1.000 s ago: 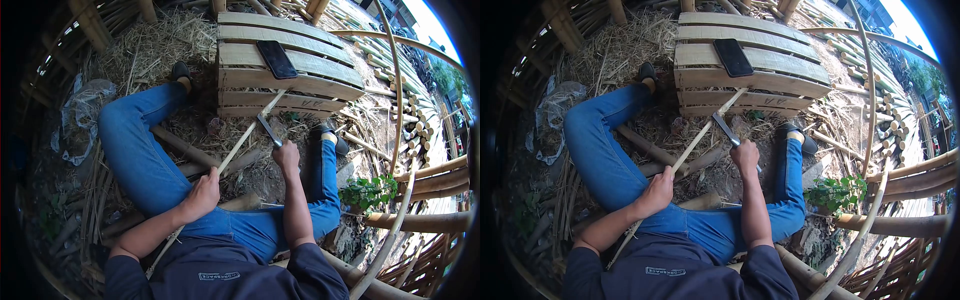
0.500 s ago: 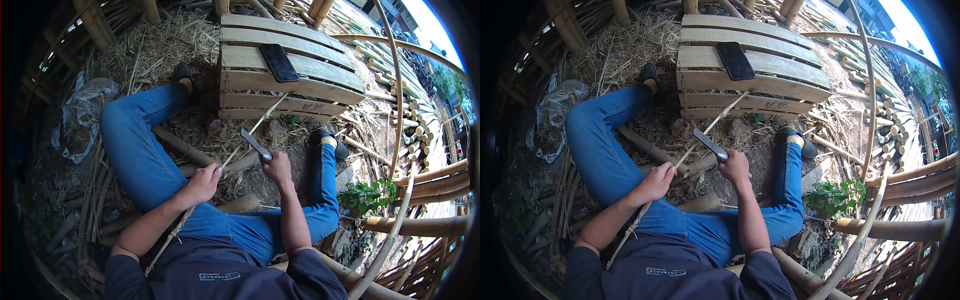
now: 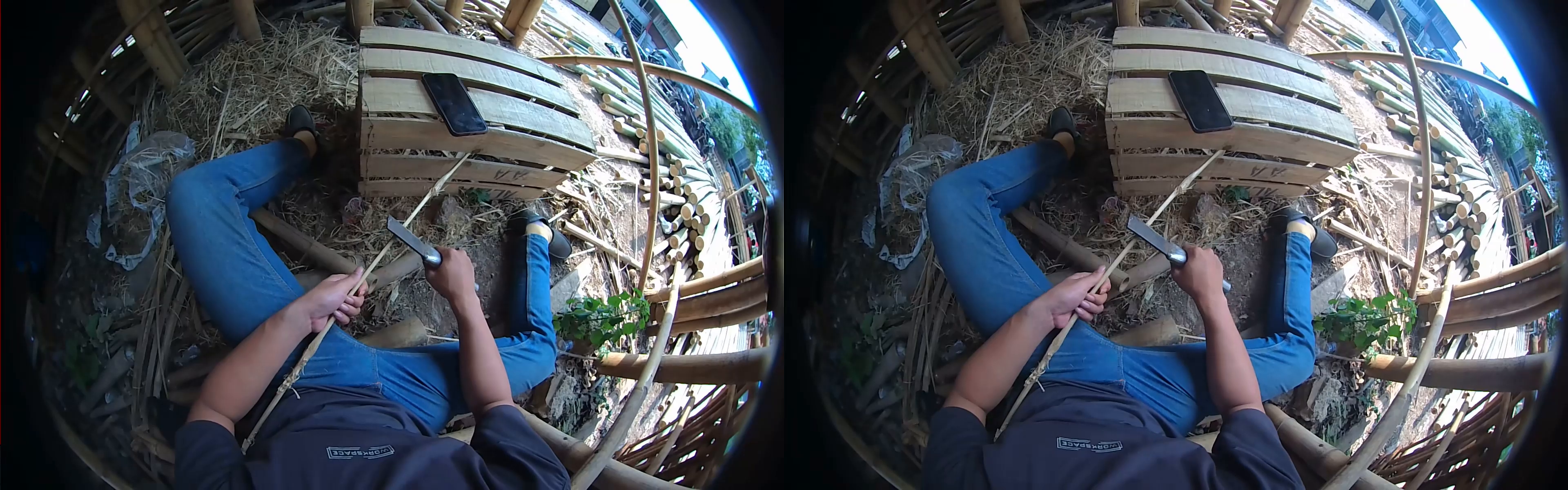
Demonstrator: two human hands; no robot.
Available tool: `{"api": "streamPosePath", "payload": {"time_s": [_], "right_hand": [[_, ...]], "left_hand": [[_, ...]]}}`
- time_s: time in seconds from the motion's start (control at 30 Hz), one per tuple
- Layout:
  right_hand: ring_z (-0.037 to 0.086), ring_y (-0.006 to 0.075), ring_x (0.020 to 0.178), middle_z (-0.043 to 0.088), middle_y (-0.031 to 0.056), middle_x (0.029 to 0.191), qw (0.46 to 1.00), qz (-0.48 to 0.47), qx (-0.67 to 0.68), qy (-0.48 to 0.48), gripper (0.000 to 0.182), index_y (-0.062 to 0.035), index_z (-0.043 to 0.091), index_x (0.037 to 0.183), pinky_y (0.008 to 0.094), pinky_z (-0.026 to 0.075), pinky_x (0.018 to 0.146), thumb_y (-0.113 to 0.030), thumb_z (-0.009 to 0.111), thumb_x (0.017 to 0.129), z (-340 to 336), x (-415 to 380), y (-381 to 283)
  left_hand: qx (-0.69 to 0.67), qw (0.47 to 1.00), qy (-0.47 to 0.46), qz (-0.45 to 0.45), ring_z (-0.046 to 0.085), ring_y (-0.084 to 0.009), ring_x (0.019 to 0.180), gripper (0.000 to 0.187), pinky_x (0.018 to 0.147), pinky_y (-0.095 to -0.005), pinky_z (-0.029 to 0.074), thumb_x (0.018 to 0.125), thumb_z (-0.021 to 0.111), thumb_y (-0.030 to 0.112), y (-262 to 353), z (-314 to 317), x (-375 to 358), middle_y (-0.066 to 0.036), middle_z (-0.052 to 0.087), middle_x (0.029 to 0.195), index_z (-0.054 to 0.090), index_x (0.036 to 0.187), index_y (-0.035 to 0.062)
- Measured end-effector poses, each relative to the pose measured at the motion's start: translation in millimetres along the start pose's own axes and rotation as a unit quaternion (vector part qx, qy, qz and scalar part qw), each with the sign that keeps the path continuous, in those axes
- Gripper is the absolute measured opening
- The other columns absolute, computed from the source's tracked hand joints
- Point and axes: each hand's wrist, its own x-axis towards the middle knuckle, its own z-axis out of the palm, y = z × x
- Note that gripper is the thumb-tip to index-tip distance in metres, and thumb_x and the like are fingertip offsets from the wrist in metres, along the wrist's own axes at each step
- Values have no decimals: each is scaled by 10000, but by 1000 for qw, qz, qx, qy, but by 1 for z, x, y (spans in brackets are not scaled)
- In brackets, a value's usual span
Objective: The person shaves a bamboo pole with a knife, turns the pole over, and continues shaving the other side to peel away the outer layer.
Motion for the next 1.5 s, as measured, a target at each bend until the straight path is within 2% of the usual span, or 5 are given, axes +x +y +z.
{"api": "streamPosePath", "payload": {"time_s": [0.83,1.13,1.23,1.37,1.5], "right_hand": [[667,461,803,672,278,800,989,111,57,76,266,10,709,817,527,536,778,-252,660,809,15,31,30],[647,446,680,626,256,671,988,36,128,81,366,-4,677,754,484,510,627,-351,695,870,14,18,26],[658,432,711,651,243,713,994,4,98,57,195,-33,699,791,491,533,675,-228,691,795,13,9,7],[675,435,796,684,244,795,999,15,51,-4,149,-69,726,843,516,548,776,-147,646,744,14,2,-10],[679,447,813,683,261,807,998,50,38,2,161,-54,726,834,520,545,799,-135,629,735,15,6,-10]], "left_hand": [[-29,999,-1,13,275,6,467,380,376,-166,218,1060,440,455,-4,-2,-3,94,335,612,456,825,157],[319,921,139,176,369,-14,571,322,465,-189,346,1089,365,383,-13,2,7,77,424,716,502,980,113],[367,901,150,175,576,-196,576,329,526,-375,476,1071,408,317,-16,2,15,-91,597,730,553,958,44],[536,740,254,318,577,-535,797,253,707,-612,454,1030,451,222,-33,11,18,-294,633,859,548,983,-8],[557,719,276,311,607,-520,794,258,694,-609,466,1036,447,222,-28,22,8,-296,639,797,543,987,-13]]}}
